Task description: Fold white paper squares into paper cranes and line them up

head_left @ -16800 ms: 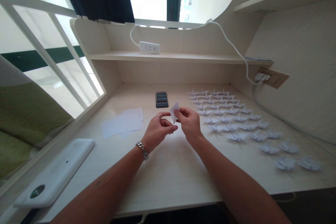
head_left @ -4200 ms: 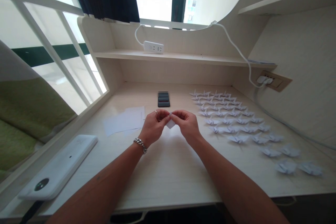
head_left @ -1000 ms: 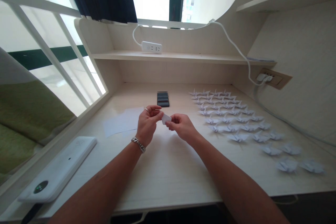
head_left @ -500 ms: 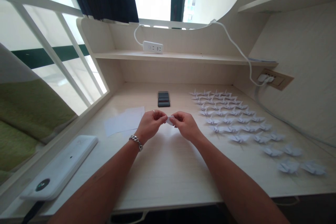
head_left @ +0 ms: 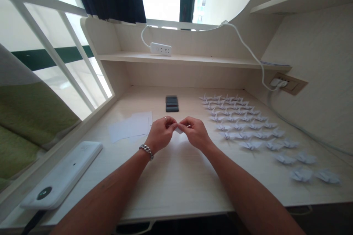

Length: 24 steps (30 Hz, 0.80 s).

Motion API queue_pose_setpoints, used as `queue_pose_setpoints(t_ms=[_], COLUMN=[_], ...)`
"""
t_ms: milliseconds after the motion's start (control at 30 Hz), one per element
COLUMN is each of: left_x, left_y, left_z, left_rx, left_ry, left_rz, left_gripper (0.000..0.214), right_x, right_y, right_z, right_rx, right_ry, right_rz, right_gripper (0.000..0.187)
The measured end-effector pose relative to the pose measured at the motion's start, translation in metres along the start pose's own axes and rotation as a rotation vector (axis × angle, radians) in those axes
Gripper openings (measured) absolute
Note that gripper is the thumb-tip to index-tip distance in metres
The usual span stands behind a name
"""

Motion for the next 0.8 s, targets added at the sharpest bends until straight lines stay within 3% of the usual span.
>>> queue_pose_setpoints(t_ms=[233,533,800], left_x=[-0.004,0.002,-0.003], left_y=[0.0,-0.003,0.001], left_z=[0.005,-0.003,0.0], left_rx=[-0.07,0.048,-0.054], left_ry=[-0.07,0.036,-0.092], left_rz=[0.014,0.012,0.006], left_gripper=[0.013,0.019,0.015], right_x=[-0.009,-0.003,0.002], right_y=[-0.003,0.0,0.0], right_z=[-0.001,0.001,-0.002], right_rx=[-0.036,0.0,0.004], right_ry=[-0.095,0.219,0.151], right_rz=[0.01,0.097,0.086], right_gripper=[0.019,0.017,0.014])
Point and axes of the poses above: each hand's wrist, its own y-axis away from the middle knuckle, its own z-axis out of the back of the hand, x = y × z, the point moved 3 cm from there along -y, towards the middle knuckle, and after that the axes turned 9 degrees about z, right-handed, at the moved point
